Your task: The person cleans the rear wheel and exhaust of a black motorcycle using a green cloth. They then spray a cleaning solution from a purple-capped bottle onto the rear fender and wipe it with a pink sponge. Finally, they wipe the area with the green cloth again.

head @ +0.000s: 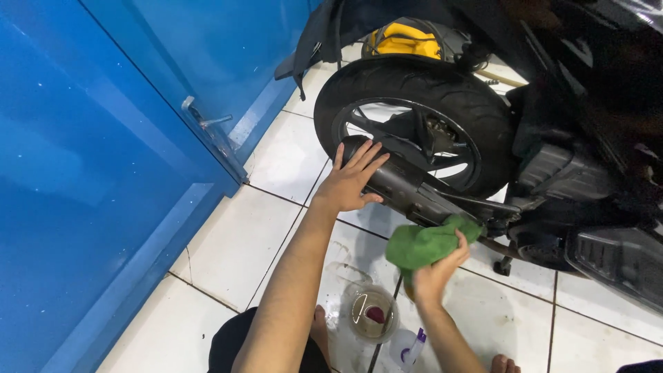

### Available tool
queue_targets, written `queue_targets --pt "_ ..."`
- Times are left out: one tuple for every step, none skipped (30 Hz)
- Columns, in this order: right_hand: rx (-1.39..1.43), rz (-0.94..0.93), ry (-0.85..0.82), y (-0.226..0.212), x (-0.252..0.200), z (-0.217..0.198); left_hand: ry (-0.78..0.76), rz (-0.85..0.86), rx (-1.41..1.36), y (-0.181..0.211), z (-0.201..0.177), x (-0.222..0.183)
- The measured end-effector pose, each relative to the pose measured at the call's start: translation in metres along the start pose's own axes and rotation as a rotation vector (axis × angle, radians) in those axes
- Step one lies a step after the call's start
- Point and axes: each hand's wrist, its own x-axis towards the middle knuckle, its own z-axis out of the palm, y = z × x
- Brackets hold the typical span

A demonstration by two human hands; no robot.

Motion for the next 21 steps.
queue_targets --pt "0.211 0.098 0.05 -0.008 -0.009 0.011 -0.059 -0.082 -0.01 0.007 -0.008 -0.005" --pt "0.212 0.097 0.051 -0.007 -0.005 0.024 -0.057 -0.08 -0.009 0.007 -0.009 -0.005" --pt "0.378 0.228 0.035 -0.007 -0.001 0.035 -0.058 -0.082 -0.024 0.007 -0.01 -0.005" --pt "0.544 0.36 0.019 -0.005 0.004 0.047 -0.06 -0.085 -0.038 0.007 -0.01 -0.004" --pt "0.542 0.361 0.02 -0.005 0.005 0.059 -0.062 -0.084 -0.04 0.008 -0.012 -0.005" --pt "0.788 0.562 -0.006 -0.005 0.006 0.071 -0.064 -0.084 -0.057 0.008 -0.014 -0.006" --pt "1.034 0.764 -0.03 -0.003 0.007 0.083 -0.068 -0.082 -0.074 0.009 -0.015 -0.006" --pt "1.031 0.766 -0.025 -0.004 0.009 0.096 -0.072 -0.079 -0.076 0.008 -0.014 -0.005" --pt "1.278 0.966 -0.049 -0.005 0.011 0.111 -0.075 -0.077 -0.093 0.007 -0.013 -0.005" --pt "1.524 1.167 -0.075 -0.006 0.012 0.125 -0.077 -0.075 -0.111 0.005 -0.012 -0.004" --pt "1.519 1.172 -0.073 0.007 0.01 0.118 -0.08 -0.078 -0.115 0.007 -0.011 -0.005" --pt "1.44 1.216 -0.06 0.02 0.007 0.112 -0.08 -0.074 -0.108 0.009 -0.009 -0.005" --pt "1.364 1.256 -0.053 0.03 0.006 0.109 -0.076 -0.073 -0.097 0.008 -0.011 -0.005" --pt "1.362 1.258 -0.059 0.011 0.006 0.095 -0.075 -0.078 -0.097 0.007 -0.012 -0.006" --pt "1.313 1.221 -0.082 -0.008 0.006 0.08 -0.078 -0.08 -0.086 0.008 -0.013 -0.006" --pt "1.264 1.184 -0.105 -0.027 0.008 0.065 -0.081 -0.083 -0.074 0.009 -0.013 -0.006" --pt "1.268 1.187 -0.096 -0.021 0.0 0.061 -0.088 -0.077 -0.071 0.009 -0.012 -0.005" --pt "1.202 1.156 -0.134 -0.016 -0.007 0.057 -0.088 -0.088 -0.029 0.01 -0.01 -0.004" --pt "1.134 1.125 -0.177 -0.01 -0.014 0.053 -0.085 -0.102 0.012 0.01 -0.008 -0.002" --pt "1.136 1.128 -0.172 -0.007 -0.011 0.052 -0.09 -0.1 0.013 0.014 -0.01 0.0" --pt "1.087 1.121 -0.212 -0.004 -0.012 0.049 -0.116 -0.104 0.025 0.018 -0.01 -0.001"
